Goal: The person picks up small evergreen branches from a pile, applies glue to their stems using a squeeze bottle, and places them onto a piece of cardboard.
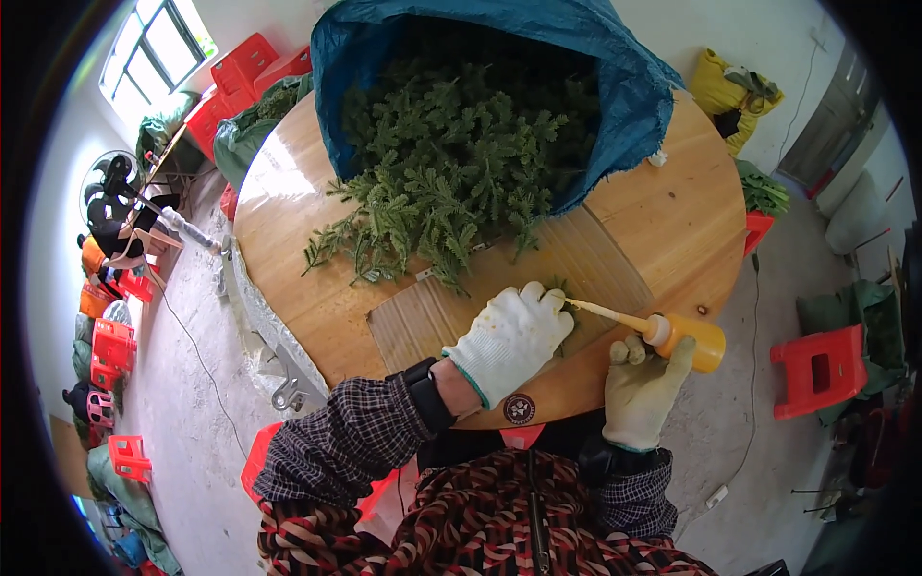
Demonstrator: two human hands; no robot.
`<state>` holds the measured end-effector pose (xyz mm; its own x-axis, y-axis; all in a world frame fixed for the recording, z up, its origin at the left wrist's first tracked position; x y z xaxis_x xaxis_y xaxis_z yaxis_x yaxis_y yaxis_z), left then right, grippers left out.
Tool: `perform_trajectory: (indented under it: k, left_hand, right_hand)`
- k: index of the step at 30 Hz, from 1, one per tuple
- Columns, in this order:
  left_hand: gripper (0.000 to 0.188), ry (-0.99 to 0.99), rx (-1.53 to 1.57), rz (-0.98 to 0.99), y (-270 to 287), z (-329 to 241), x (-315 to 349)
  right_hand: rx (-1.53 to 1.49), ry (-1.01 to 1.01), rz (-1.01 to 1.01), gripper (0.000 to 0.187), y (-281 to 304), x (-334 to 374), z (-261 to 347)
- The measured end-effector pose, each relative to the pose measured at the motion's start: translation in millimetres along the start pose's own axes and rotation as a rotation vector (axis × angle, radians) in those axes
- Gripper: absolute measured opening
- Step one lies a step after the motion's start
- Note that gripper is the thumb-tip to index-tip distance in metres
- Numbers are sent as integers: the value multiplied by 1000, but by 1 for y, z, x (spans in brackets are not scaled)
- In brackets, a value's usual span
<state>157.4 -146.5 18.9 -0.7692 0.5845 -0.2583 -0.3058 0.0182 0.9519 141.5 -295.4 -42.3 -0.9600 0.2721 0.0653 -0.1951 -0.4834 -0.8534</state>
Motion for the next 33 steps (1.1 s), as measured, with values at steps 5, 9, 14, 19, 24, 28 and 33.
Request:
perform_trajectory:
  k: [5,9,14,19,24,28,33]
  left_hand:
    - [9,24,-94,-55,6,-1,-2]
    - [10,62,-109,10,-4,0,-1]
    - [12,91,-42,135,0,-2,2]
    - [13,243,213,198,27,16,15]
    - [16,323,328,4,42,32,48]
    - [27,296,325,70,31,24,59]
    - [42,234,335,80,24,17,56]
  right_hand:
    - [11,-23,43,36,4,-1,-1]
    - [18,-17,24,37,5,-1,-1]
    - [26,-18,40,36,2,-1,0]
    - [21,-15,67,34,-1,-1,-1]
    - [0,-54,82,32,-4,-1,-1]
    - [42,-75,74,29,-6,-1,-3]
    - [97,-48,73,29,-4,-5,1]
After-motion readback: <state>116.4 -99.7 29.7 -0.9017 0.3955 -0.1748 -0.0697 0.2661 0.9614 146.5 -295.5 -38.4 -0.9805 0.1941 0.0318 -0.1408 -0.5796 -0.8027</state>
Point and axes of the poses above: each hand's wrist, its own x-axis away from the middle knuckle, its own y-axis out of the back of the hand, z = x × y, the point moved 8 cm from there along -x, towards the middle knuckle, and after that the axes turned 6 degrees about z, right-handed, at the moved point
